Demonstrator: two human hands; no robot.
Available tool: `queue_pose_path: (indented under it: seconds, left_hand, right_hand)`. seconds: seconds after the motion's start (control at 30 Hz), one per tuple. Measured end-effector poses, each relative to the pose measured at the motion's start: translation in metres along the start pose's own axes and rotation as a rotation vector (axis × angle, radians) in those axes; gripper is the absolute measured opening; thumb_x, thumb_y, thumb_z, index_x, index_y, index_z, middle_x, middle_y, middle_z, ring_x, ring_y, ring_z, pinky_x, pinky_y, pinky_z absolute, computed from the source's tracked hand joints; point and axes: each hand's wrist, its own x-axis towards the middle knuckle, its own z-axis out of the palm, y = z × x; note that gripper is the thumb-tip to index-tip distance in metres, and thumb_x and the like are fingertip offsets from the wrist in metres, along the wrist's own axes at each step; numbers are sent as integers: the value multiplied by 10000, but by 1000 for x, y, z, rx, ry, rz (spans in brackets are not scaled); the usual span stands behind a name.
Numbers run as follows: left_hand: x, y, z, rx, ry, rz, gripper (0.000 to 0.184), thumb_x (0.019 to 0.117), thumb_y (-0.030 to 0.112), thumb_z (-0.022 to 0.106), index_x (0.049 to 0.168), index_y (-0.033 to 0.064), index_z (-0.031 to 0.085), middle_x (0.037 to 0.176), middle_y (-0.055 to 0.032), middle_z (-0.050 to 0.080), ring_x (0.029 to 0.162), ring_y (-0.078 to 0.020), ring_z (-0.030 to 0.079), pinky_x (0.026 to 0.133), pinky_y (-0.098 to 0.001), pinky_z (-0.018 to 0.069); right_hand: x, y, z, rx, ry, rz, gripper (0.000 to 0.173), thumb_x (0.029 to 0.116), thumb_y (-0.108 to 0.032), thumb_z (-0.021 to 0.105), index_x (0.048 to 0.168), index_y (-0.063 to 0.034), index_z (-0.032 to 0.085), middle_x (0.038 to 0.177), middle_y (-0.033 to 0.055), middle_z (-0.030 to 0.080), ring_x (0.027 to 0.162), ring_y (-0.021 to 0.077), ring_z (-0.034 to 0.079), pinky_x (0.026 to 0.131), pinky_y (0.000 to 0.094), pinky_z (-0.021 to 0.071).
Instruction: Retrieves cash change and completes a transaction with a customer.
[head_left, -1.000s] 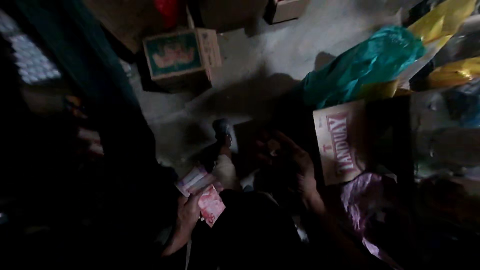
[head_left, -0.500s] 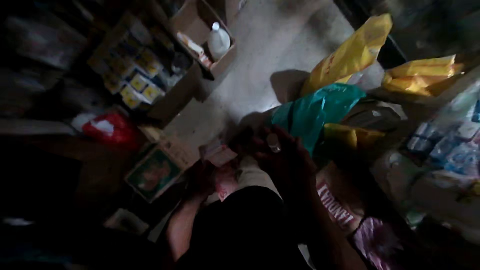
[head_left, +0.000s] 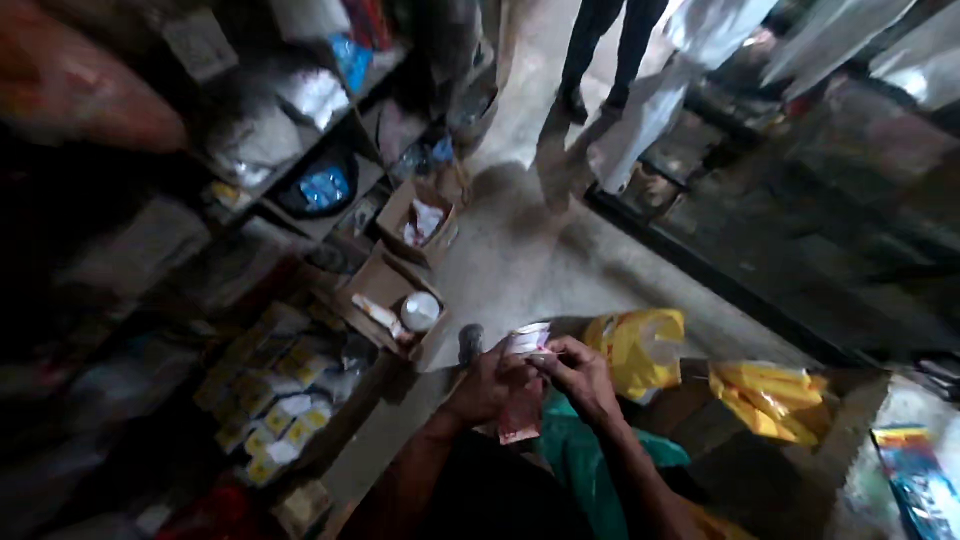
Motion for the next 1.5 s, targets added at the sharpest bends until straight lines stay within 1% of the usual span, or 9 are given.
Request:
queue_pose_path:
  seconds: [0.1,0.37,0.47,0.67,0.9,1.0,1.13,1.3,1.5]
  left_hand:
    - [98,43,-18,-20,-113,-69,456,975,181,664,1355,-46,553,1131,-98,711,1004,-73,695,941,-279,575]
    - [292,150,-32,-191,-229,135,337,1050,124,429,1280,-82,564,1092,-30,716,1001,-4,680,952,-235,566]
    - [369,170,-29,-132,-134,202,291,1039,130,484,1201,-76,611,1036,-38,729,956,-11,692,917,-247,583]
    - [495,220,-22,-8,43,140,271,976,136,656,1166,-58,642,1019,-53,733,950,-28,695,907,-239,579]
    - [593,268,-26,-44,106,205,276,988,182,669,1151,-41,665,991,-20,740,933,-9,693,897,-232,582]
    - [636,283,-38,-124,124,185,251,1031,181,559,1131,-28,656,939,9,725,880,0,686,855,-233,588]
    - [710,292,-66,-196,110,215,194,1021,120,569,1108,-34,650,935,-13,744,871,-44,716,842,-257,611]
    - [799,311,-107,-91,-72,253,201,998,79,583,1133,-54,651,990,-26,736,925,-9,696,881,-230,591]
    - [877,345,-141,-245,-165,219,259,1051,126,459,1158,-38,628,1013,4,725,967,-10,683,934,-251,571]
  right_hand:
    - [84,-23,-20,75,119,-28,132,914,-140,742,981,-35,697,752,-28,695,577,44,613,529,220,537]
    - [248,-103,-114,179,395,-143,112,973,-61,631,1023,-15,720,781,-15,718,595,42,632,558,214,560]
    - [311,-114,-160,210,440,-133,104,973,-62,619,1012,-24,707,764,-18,709,561,40,608,518,209,536]
    - [428,-144,-232,90,250,-98,113,959,-129,657,1014,-44,708,765,-41,699,603,38,628,562,226,558]
    - [535,-182,-271,-3,289,-147,111,962,-99,655,1020,-17,700,837,-17,735,727,69,707,685,262,620]
    - [578,-185,-285,123,334,-210,116,982,-58,604,1047,-8,685,820,-7,739,670,77,698,637,265,619]
    - [641,-196,-295,208,307,-147,118,994,-78,599,1089,-31,650,763,-18,703,482,33,568,433,201,508]
    - [729,-207,-291,196,372,-102,88,970,-93,653,1011,-34,704,704,-18,682,456,28,540,409,199,477]
    - [797,-227,-299,289,467,-137,117,1023,-73,535,1058,-59,646,711,-47,678,474,10,539,442,179,485]
